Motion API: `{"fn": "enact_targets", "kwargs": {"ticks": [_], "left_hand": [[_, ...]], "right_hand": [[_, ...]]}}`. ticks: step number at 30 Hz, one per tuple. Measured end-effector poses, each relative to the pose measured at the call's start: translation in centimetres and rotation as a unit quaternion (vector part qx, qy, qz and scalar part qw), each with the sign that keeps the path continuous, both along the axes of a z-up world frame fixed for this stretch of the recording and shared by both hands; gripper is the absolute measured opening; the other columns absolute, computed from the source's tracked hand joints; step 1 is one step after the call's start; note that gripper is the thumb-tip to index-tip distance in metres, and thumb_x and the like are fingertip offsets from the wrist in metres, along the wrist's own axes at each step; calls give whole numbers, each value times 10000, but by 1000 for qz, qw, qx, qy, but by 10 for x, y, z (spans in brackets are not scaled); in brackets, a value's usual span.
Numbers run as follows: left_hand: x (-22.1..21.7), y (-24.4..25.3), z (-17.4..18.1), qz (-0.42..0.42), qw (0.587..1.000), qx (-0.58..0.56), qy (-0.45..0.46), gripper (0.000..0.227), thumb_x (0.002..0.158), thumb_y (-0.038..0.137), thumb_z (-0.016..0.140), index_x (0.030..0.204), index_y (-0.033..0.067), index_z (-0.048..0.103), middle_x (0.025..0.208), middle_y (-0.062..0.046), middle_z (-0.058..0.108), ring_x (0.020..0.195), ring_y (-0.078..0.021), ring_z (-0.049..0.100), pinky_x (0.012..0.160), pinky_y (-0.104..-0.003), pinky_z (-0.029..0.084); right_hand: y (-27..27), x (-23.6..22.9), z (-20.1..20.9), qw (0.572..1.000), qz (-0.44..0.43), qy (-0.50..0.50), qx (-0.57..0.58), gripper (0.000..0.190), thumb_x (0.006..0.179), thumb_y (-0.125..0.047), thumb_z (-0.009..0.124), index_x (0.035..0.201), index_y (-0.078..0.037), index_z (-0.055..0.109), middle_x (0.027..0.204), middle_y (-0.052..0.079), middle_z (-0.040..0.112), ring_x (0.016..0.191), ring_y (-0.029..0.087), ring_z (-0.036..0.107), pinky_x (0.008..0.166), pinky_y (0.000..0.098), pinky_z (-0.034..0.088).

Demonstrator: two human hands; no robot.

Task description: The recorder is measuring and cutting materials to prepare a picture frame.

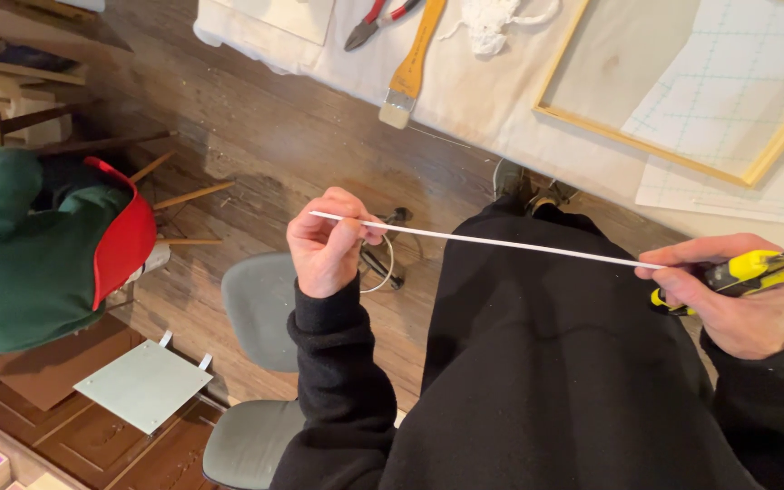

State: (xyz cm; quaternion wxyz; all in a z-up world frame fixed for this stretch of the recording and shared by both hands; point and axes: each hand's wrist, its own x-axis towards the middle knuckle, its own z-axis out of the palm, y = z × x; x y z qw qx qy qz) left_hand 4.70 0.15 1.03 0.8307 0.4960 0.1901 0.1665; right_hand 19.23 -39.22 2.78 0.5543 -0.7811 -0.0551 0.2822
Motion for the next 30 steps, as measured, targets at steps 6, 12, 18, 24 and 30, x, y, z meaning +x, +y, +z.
{"fn": "enact_targets", "kwargs": {"ticks": [6,12,18,24,30], "left_hand": [[-2,0,-4,1,999,-32,-12,110,985,-72,616,1068,-18,666,973,-137,601,803,-240,671,737,-359,579],[-7,5,-24,3,999,-54,-5,134,968,-85,598,1067,-19,661,979,-140,600,814,-229,665,740,-353,572],[15,-16,-49,-54,998,-17,27,82,999,-73,630,1063,-32,660,994,-165,655,850,-233,677,786,-360,587],[52,-48,-136,-161,977,-38,132,112,973,-37,683,1084,-45,665,1024,-150,717,937,-257,752,822,-381,626],[118,-80,-179,-293,947,48,123,172,947,20,761,1090,-52,700,1070,-110,731,975,-162,720,886,-322,604]], "right_hand": [[8,-1,20,999,-16,-36,23,54,895,81,750,945,60,744,835,117,755,608,101,664,562,195,519],[-1,-4,17,999,-32,-3,32,133,876,71,761,1007,51,768,765,108,736,603,103,658,602,224,521],[-9,-5,2,990,-53,-129,-28,76,944,18,817,979,51,758,910,80,758,729,74,660,708,195,542],[-53,-3,-40,982,-105,-82,-134,117,987,-35,820,1100,-24,793,856,53,749,710,40,659,718,211,517],[-96,14,-91,974,-108,-155,-124,72,1056,-53,798,1110,-11,773,942,16,751,718,6,538,668,171,446]]}}
